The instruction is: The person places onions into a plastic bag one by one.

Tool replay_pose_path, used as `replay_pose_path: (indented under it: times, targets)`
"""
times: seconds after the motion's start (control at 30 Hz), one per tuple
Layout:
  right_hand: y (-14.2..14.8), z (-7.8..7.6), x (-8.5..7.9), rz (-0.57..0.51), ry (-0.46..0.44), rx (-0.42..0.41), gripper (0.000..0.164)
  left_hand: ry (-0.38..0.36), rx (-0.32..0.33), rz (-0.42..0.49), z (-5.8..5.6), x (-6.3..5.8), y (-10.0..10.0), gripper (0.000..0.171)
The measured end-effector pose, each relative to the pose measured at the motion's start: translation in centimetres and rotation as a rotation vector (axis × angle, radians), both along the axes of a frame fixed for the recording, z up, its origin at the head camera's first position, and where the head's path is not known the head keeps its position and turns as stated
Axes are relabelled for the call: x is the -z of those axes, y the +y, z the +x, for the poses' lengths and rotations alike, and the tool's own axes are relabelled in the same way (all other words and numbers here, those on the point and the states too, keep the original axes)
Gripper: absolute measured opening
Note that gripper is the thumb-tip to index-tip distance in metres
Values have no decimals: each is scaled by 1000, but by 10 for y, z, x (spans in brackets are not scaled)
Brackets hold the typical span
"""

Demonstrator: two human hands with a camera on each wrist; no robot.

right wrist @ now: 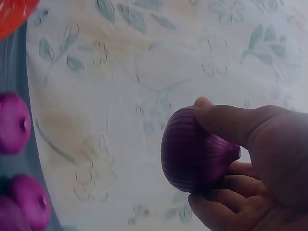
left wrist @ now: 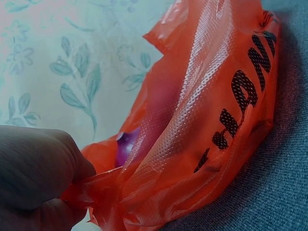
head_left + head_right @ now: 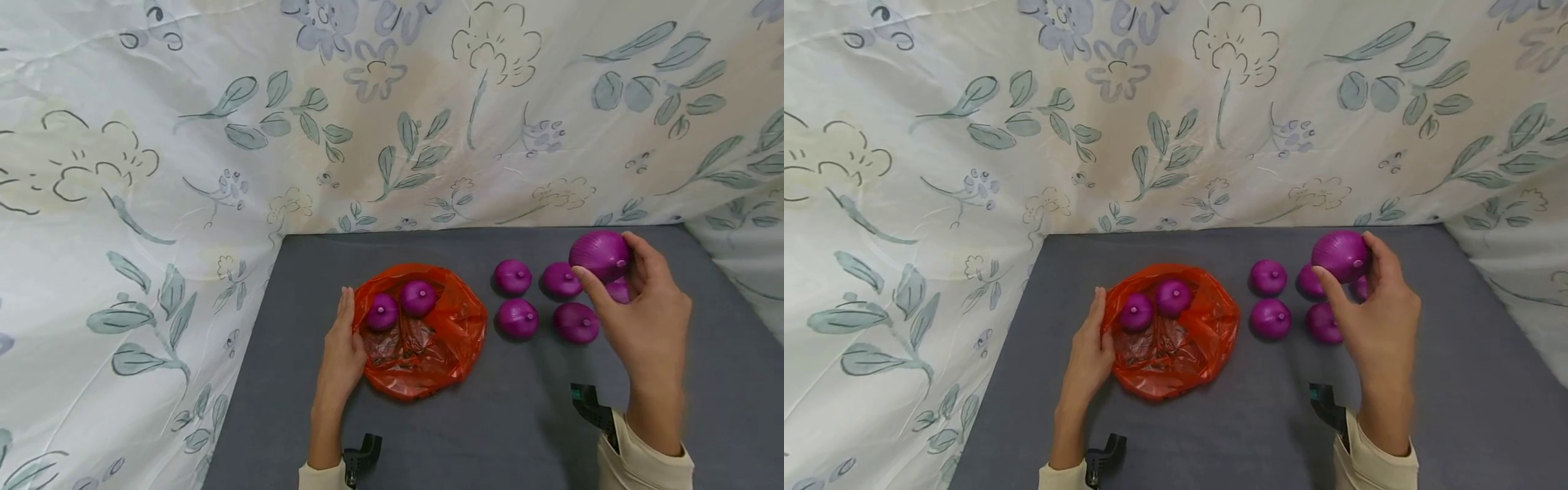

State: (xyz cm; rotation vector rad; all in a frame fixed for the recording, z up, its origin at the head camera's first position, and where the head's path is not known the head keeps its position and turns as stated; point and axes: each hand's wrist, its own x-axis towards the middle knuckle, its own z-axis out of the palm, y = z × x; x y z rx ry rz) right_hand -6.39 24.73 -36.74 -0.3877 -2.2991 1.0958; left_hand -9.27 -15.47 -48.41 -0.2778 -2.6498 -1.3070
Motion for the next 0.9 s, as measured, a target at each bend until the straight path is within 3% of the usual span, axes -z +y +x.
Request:
replay_pose_path:
  times: [0.33, 0.63, 0.9]
  targets:
    - [-33, -21, 6, 18, -55, -168, 88, 3, 9, 8, 0, -1, 0, 88]
    - [-65, -33, 11, 11, -55, -334, 83, -9, 10, 11, 0, -1, 0, 89]
    - [-91, -44, 23, 84, -64, -456, 81, -1, 7, -3, -2, 1, 0, 89]
